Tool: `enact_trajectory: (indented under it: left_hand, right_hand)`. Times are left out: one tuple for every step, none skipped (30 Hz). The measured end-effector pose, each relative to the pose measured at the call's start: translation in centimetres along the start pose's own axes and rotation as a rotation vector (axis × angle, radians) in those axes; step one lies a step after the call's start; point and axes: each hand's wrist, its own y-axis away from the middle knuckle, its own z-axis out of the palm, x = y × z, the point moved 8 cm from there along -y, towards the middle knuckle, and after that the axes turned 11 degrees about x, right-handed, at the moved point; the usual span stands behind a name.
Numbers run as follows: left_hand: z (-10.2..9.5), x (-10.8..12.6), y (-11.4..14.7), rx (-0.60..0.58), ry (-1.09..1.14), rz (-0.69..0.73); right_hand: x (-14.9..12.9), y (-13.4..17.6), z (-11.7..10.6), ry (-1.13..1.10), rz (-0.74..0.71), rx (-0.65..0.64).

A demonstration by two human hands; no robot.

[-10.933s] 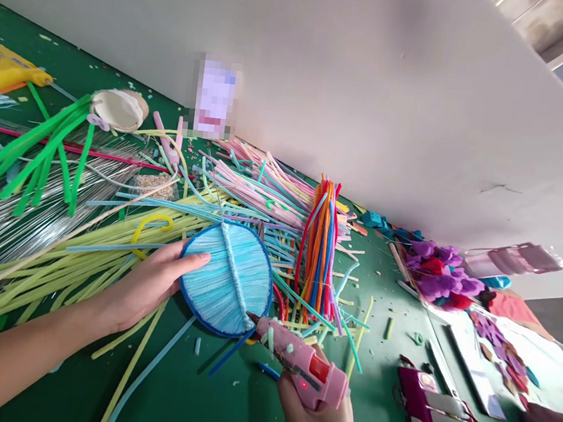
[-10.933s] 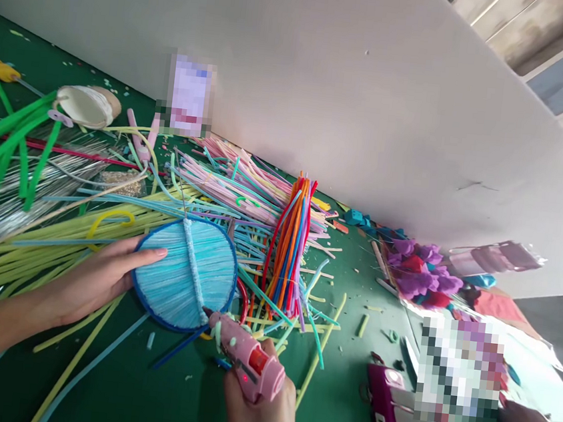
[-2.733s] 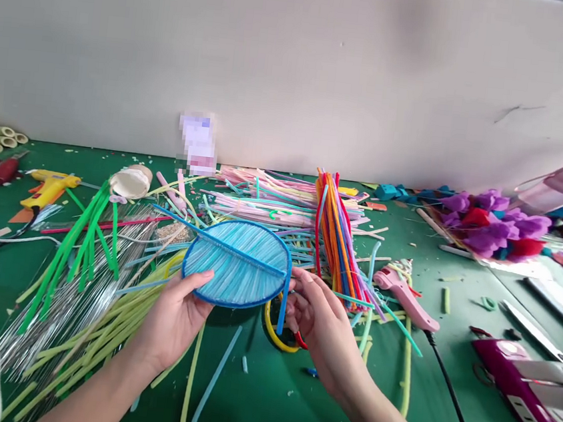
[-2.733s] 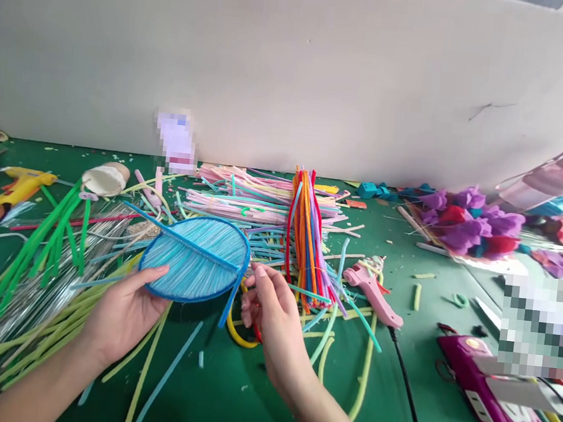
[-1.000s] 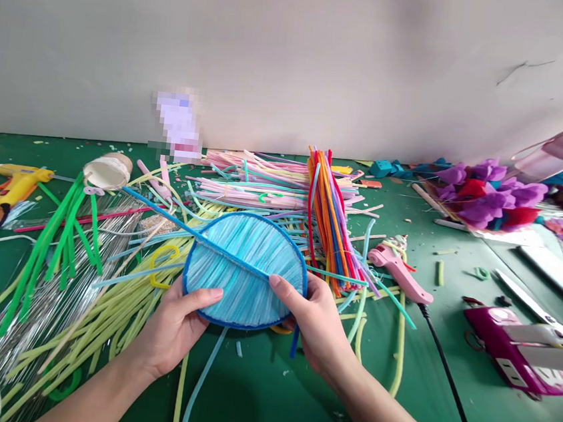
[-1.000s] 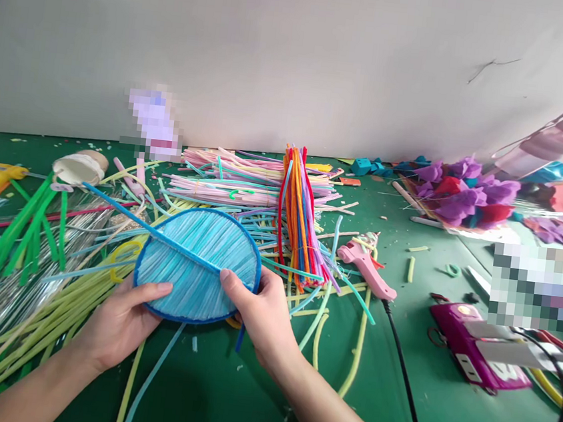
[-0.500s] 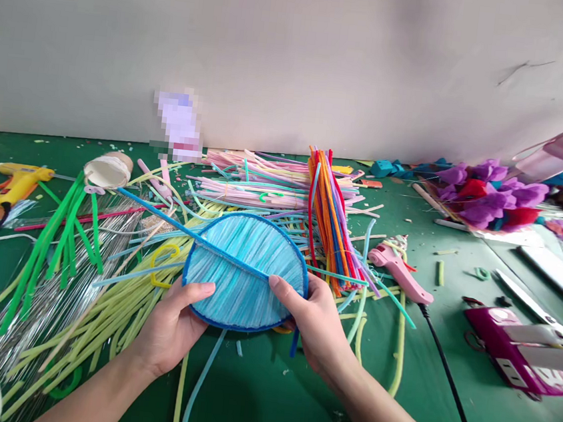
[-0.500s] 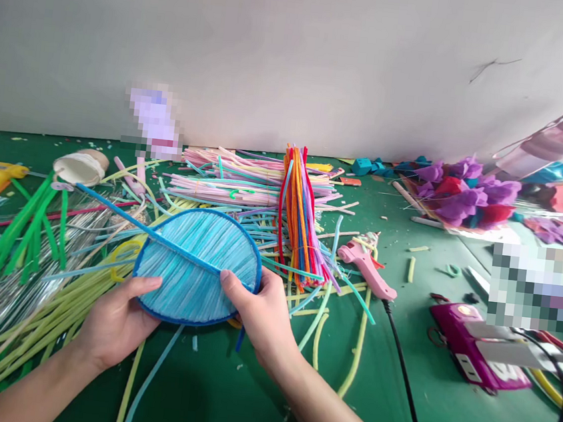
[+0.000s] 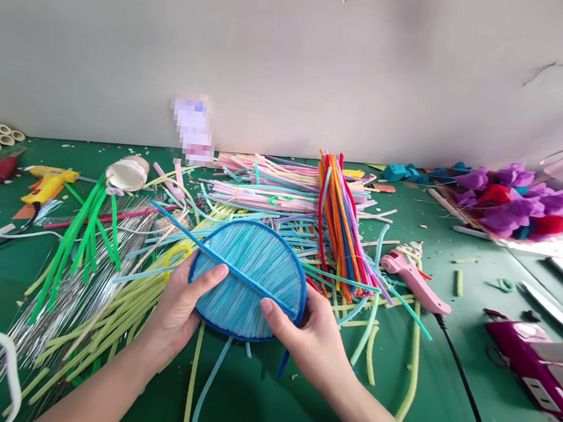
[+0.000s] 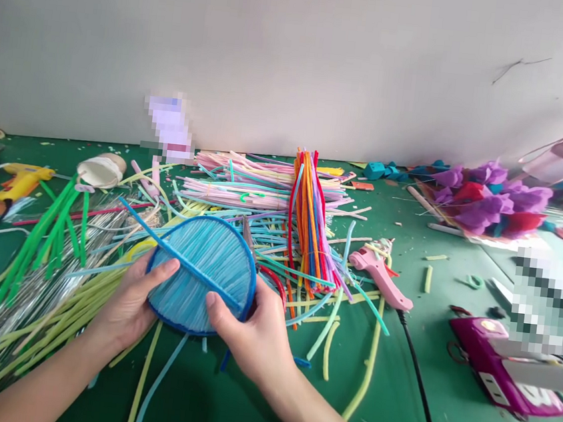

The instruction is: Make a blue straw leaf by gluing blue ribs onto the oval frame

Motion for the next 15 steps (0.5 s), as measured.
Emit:
enact_trajectory:
  left_hand:
    - [-0.04, -0.03, -0.06, 0.010, 0.003, -0.003]
    - [-0.11, -0.08, -0.12, 0.022, 0.006, -0.008]
    - [-0.18, -0.18, -0.18, 0.034, 0.008, -0.018]
    - [-0.29, -0.31, -0.23, 0.047, 0.010, -0.031]
    - [-0.42, -0.43, -0.29, 0.062, 0.011, -0.043]
    - [-0.56, -0.55, -0.33, 0.074, 0.013, -0.053]
    - [-0.70, -0.64, -0.37, 0.085, 0.015, -0.059]
    - [-0.82, -0.68, -0.41, 0.093, 0.019, -0.058]
    - [-0.90, -0.68, -0.43, 0.097, 0.022, -0.052]
    - [-0.96, -0.67, -0.46, 0.099, 0.025, -0.046]
    - [-0.99, -0.65, -0.47, 0.099, 0.027, -0.040]
    - [-0.98, -0.65, -0.47, 0.096, 0.028, -0.037]
    - [-0.97, -0.66, -0.46, 0.094, 0.029, -0.037]
    - [-0.97, -0.68, -0.45, 0.093, 0.029, -0.039]
    - [-0.98, -0.70, -0.44, 0.093, 0.030, -0.041]
  right_hand:
    - [0.11, 0.07, 0.07, 0.008, -0.010, 0.000]
    - [0.22, 0.13, 0.11, 0.016, -0.021, 0.001]
    - [0.32, 0.18, 0.16, 0.023, -0.032, -0.001]
    - [0.42, 0.23, 0.20, 0.029, -0.039, -0.004]
    - [0.51, 0.28, 0.23, 0.031, -0.047, -0.008]
    - [0.58, 0.32, 0.25, 0.033, -0.052, -0.011]
    - [0.63, 0.35, 0.26, 0.034, -0.058, -0.013]
    - [0.66, 0.37, 0.25, 0.034, -0.063, -0.015]
    - [0.68, 0.37, 0.23, 0.037, -0.067, -0.014]
    - [0.69, 0.35, 0.21, 0.042, -0.071, -0.012]
    - [0.68, 0.32, 0.19, 0.046, -0.074, -0.009]
    - [0.68, 0.28, 0.18, 0.049, -0.076, -0.008]
    - [0.67, 0.24, 0.20, 0.051, -0.077, -0.008]
    - [0.66, 0.20, 0.21, 0.053, -0.077, -0.007]
    - [0.65, 0.18, 0.21, 0.053, -0.078, -0.006]
